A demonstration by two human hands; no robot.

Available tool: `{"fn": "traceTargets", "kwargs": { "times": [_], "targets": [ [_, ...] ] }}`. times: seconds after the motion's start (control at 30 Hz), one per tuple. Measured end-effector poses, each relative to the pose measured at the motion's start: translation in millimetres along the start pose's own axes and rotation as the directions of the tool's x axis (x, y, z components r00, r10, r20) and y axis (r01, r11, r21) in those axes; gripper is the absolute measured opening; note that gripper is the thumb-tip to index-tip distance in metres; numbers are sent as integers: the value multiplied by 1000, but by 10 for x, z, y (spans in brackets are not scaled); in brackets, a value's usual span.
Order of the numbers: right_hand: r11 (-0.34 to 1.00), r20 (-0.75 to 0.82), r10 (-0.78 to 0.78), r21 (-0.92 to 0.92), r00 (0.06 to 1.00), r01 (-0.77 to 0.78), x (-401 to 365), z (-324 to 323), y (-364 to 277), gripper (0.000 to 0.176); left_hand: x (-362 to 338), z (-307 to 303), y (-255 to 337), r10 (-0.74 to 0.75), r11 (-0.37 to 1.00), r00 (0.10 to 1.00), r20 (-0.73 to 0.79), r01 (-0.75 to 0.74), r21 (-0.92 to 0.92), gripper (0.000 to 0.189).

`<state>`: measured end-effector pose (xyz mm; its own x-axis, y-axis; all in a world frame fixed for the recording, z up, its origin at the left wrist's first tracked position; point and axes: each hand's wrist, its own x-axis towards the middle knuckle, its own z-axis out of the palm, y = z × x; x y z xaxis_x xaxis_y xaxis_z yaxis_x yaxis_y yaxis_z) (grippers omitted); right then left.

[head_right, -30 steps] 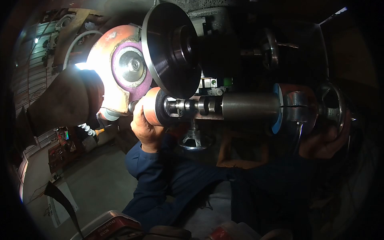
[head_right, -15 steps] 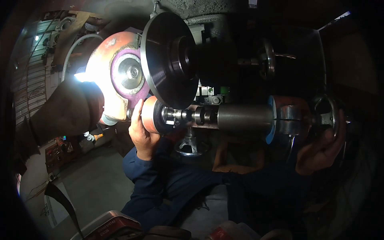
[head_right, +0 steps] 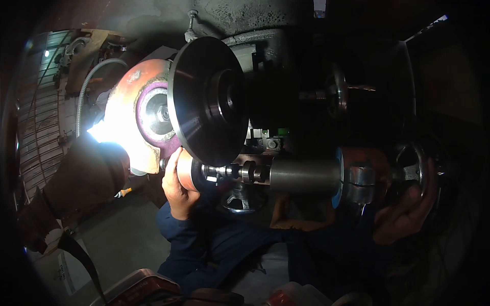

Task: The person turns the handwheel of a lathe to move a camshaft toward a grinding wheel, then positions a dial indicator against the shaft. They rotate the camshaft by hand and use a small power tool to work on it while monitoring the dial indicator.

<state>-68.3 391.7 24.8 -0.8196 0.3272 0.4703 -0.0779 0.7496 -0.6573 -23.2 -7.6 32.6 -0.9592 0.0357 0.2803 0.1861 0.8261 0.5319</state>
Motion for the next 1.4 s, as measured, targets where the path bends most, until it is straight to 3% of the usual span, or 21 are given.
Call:
{"fn": "traceTargets", "kwargs": {
  "times": [0.4,0.5,0.83,0.93,1.03,1.2,1.4],
  "targets": [
    [994,65,77,-78,995,-72,71,-47,-131,48,31,-45,35,-2,1000,999,46,0,26,68],
    [993,48,120,-22,992,-119,46,-31,-101,47,27,-43,40,-12,1000,999,45,11,27,67],
    [997,-1,56,50,998,-56,14,37,-84,49,34,-31,30,23,998,1000,16,-24,64,62],
    [998,-15,47,34,999,-46,5,38,-73,48,-70,-69,-53,-56,998,995,79,54,20,59],
    [1000,3,19,5,1000,-19,12,3,-25,48,-79,-61,-22,-118,993,991,67,117,15,60],
    [996,31,-10,-85,999,13,36,-30,-43,47,-94,60,-29,-60,997,994,-86,63,32,62],
    [999,27,36,-25,999,-35,15,-30,-4,45,-72,80,-11,-40,997,991,-128,47,53,60]
  ]
}}
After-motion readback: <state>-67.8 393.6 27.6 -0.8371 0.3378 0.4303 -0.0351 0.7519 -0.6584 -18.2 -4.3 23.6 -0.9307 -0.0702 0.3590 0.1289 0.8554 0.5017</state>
